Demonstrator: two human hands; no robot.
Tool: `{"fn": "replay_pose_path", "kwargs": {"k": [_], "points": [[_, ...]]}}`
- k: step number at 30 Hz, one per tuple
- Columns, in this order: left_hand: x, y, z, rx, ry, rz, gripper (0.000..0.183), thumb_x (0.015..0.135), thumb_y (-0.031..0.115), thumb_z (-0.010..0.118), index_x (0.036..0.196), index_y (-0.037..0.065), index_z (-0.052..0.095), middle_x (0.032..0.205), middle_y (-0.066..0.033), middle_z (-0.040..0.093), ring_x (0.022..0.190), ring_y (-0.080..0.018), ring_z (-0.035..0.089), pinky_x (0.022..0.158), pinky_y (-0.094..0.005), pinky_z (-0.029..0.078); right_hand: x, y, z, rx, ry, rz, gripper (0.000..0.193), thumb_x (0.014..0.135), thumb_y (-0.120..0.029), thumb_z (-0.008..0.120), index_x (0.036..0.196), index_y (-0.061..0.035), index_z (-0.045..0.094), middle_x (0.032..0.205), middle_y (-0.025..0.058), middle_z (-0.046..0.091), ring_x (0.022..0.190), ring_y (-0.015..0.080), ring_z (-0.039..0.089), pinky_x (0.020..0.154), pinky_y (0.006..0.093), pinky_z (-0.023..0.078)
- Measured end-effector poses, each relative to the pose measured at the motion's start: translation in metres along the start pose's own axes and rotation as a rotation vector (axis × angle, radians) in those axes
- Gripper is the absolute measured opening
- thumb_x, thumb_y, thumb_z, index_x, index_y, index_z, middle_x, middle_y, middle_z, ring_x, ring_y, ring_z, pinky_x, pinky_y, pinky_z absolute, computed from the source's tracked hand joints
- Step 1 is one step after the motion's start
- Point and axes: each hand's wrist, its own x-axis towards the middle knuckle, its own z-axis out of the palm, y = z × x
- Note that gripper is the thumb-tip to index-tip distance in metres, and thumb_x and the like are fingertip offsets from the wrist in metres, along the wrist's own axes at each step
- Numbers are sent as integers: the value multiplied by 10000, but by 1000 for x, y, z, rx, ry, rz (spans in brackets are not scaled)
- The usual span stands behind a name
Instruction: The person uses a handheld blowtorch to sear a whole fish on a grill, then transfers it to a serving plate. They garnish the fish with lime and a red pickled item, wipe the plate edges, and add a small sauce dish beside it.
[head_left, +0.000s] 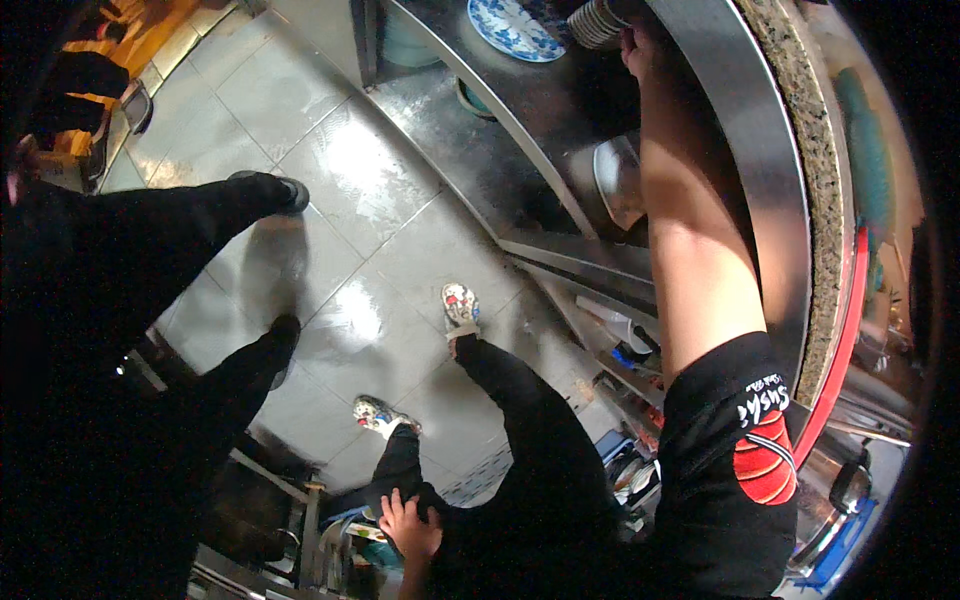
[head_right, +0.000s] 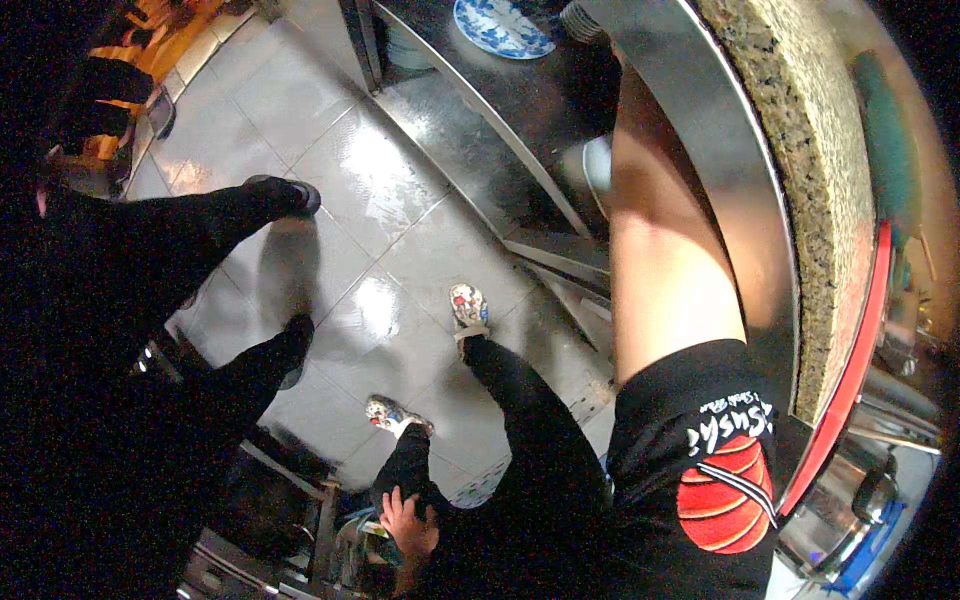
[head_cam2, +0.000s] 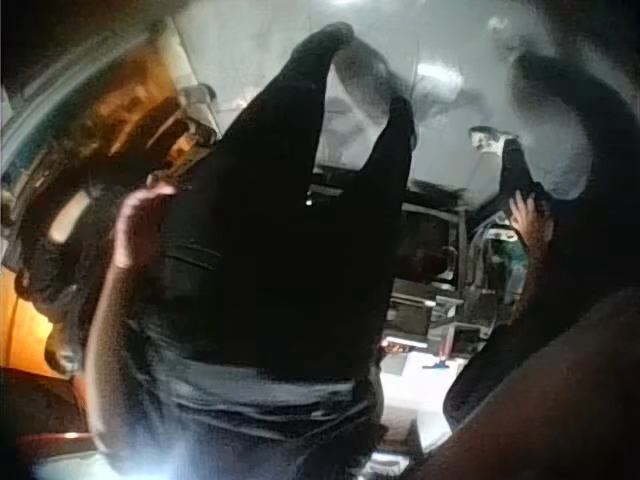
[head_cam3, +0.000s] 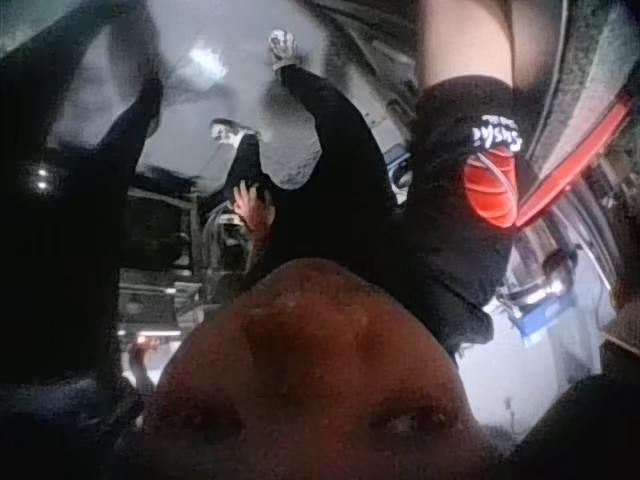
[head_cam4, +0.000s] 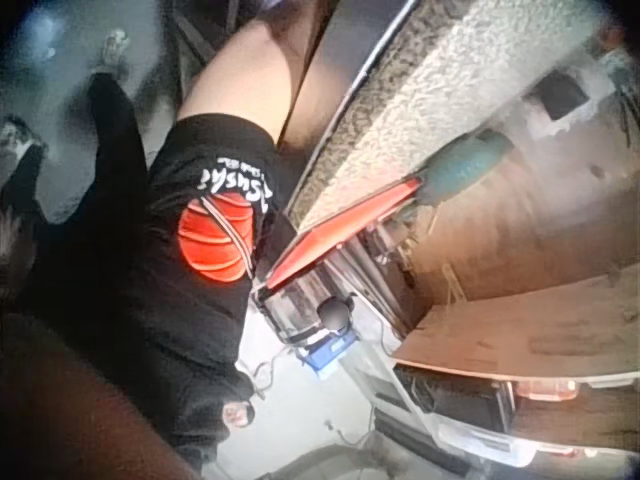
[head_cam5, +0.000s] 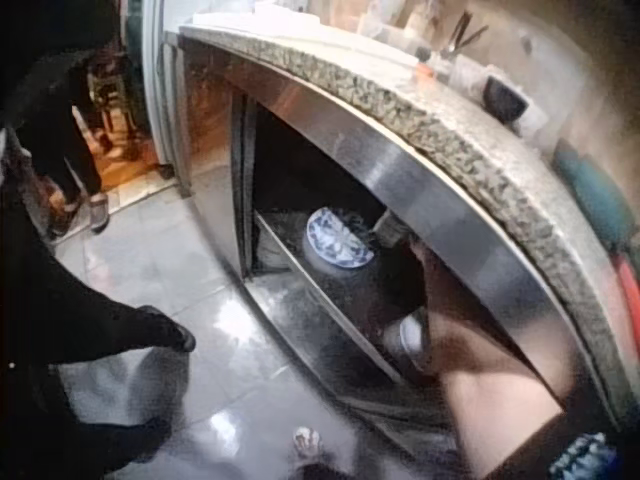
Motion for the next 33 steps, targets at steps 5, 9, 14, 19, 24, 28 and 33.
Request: {"fn": "replay_pose_path", "kwargs": {"k": [5, 9, 14, 19, 24, 28, 33], "points": [[2, -2, 1, -20, 42, 11, 385, 738, 264, 730, 1078, 102, 649, 1402, -172, 473, 1347, -414, 354, 1023, -549, 289, -19, -2, -4, 111, 31, 85, 332, 930, -163, 597, 1237, -43, 562, 1165, 131, 615, 1109, 280, 590, 888, 385, 532], [5, -7, -2, -53, -25, -48, 390, 770, 293, 701, 1106, 98, 662, 1421, -166, 471, 1374, -388, 334, 1052, -549, 270, -37, -2, -6, 280, 71, 216, 331, 928, -149, 599, 1237, -36, 556, 1158, 135, 613, 1106, 282, 588, 886, 386, 534], [3, -12, -6, -94, -82, -79, 407, 811, 340, 650, 1148, 113, 667, 1421, -151, 487, 1379, -355, 351, 1095, -535, 251, -81, -7, -8, 656, 134, 456, 330, 927, -131, 602, 1236, -28, 549, 1150, 140, 611, 1102, 286, 585, 884, 388, 535], [5, -21, -23, -210, -83, -107, 408, 831, 351, 640, 1154, 103, 658, 1285, -155, 596, 1260, -350, 495, 1050, -462, 388, -191, -11, -52, 982, 57, 686, 330, 925, -114, 605, 1235, -20, 541, 1141, 145, 609, 1099, 289, 583, 882, 390, 537], [-3, 0, -71, -469, -38, -257, 447, 843, 343, 630, 1193, 63, 626, 1189, -179, 643, 1112, -339, 610, 962, -420, 475, -356, -38, -206, 1064, -520, 822, 297, 962, -160, 532, 1189, 23, 591, 1155, 112, 631, 1070, 250, 599, 928, 391, 476], [-20, -4, -63, -804, 49, -365, 415, 874, 330, 646, 1194, 65, 638, 1165, -144, 669, 1077, -271, 639, 941, -377, 487, -421, -31, -315, 605, -1086, 829, 172, 940, -135, 559, 975, -5, 665, 808, 36, 653, 614, 150, 596, 498, 304, 460], [-65, -17, -59, -1725, 263, -611, 559, 908, 506, 564, 1276, 85, 582, 1236, -114, 627, 1045, -272, 632, 889, -435, 497, -435, -76, -329, -35, -1821, 358, 311, 744, 116, 538, 1001, 64, 706, 833, 103, 700, 662, 181, 657, 546, 307, 517]]}}
